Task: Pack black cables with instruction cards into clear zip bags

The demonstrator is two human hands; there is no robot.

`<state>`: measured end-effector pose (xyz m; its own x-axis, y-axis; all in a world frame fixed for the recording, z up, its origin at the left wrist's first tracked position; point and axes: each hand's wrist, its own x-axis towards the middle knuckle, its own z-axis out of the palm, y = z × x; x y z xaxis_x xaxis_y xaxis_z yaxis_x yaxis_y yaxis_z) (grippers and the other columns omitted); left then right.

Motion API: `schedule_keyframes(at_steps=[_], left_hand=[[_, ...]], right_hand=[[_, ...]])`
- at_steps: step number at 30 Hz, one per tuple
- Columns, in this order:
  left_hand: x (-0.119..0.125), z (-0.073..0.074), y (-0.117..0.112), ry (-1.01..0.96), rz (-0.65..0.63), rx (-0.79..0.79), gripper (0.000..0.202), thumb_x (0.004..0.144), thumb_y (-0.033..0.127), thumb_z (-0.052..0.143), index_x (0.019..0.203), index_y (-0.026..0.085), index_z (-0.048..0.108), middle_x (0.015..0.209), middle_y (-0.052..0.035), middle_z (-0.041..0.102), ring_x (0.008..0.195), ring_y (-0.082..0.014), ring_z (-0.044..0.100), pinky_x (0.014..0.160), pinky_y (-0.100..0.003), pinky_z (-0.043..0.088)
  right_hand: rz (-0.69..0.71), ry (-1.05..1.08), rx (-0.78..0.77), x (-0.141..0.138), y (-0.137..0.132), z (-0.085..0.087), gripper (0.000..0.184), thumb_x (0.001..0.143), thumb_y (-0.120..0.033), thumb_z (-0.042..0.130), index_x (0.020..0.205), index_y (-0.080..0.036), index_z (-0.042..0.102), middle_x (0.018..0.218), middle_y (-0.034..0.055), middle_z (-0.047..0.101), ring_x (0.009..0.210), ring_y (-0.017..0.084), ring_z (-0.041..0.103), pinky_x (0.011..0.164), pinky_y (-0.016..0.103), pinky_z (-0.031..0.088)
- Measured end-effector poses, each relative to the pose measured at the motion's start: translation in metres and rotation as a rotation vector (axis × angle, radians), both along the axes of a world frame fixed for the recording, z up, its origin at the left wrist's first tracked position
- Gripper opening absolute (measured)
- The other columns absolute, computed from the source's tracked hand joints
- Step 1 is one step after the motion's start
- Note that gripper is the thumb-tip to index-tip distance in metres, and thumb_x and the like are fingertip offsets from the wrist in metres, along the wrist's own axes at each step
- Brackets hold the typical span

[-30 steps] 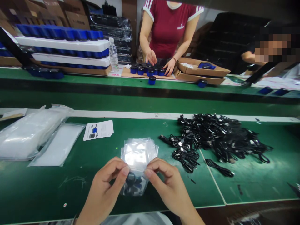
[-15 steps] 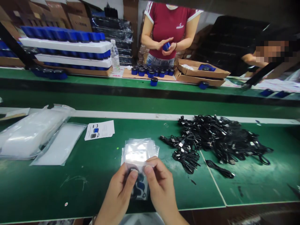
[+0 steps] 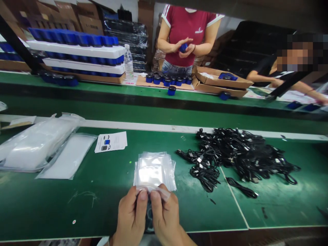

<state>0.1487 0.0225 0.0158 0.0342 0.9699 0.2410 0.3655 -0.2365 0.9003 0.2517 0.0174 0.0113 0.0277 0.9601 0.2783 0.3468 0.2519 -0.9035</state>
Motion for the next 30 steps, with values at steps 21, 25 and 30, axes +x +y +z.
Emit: schedule_keyframes(at_steps=[21, 25, 30], left_hand=[[-0.024, 0.038, 0.008, -0.075, -0.350, -0.278, 0.026, 0.088, 0.033, 0.046, 0.068, 0.019, 0.053, 0.067, 0.0015, 0.047, 0.062, -0.0122, 0.047, 0.057, -0.022, 0.038], [-0.029, 0.042, 0.007, -0.053, -0.310, -0.246, 0.026, 0.088, 0.034, 0.046, 0.068, 0.019, 0.053, 0.066, 0.0019, 0.047, 0.061, -0.0123, 0.047, 0.057, -0.022, 0.036], [-0.043, 0.040, 0.000, -0.037, -0.268, -0.191, 0.030, 0.089, 0.036, 0.044, 0.069, 0.018, 0.058, 0.064, 0.0012, 0.051, 0.061, -0.0124, 0.050, 0.060, -0.022, 0.037]], right_hand=[[0.143, 0.094, -0.082, 0.022, 0.001, 0.037, 0.026, 0.084, -0.022, 0.049, 0.059, -0.018, 0.046, 0.059, -0.0018, 0.044, 0.057, 0.013, 0.044, 0.053, 0.024, 0.034], [0.241, -0.039, -0.126, 0.028, 0.003, 0.044, 0.027, 0.089, -0.024, 0.044, 0.064, -0.018, 0.053, 0.062, 0.0007, 0.052, 0.059, 0.014, 0.050, 0.055, 0.024, 0.039], [0.415, -0.207, 0.043, 0.033, 0.005, 0.043, 0.024, 0.089, -0.021, 0.045, 0.071, -0.021, 0.060, 0.062, 0.0018, 0.060, 0.056, 0.015, 0.055, 0.053, 0.025, 0.042]])
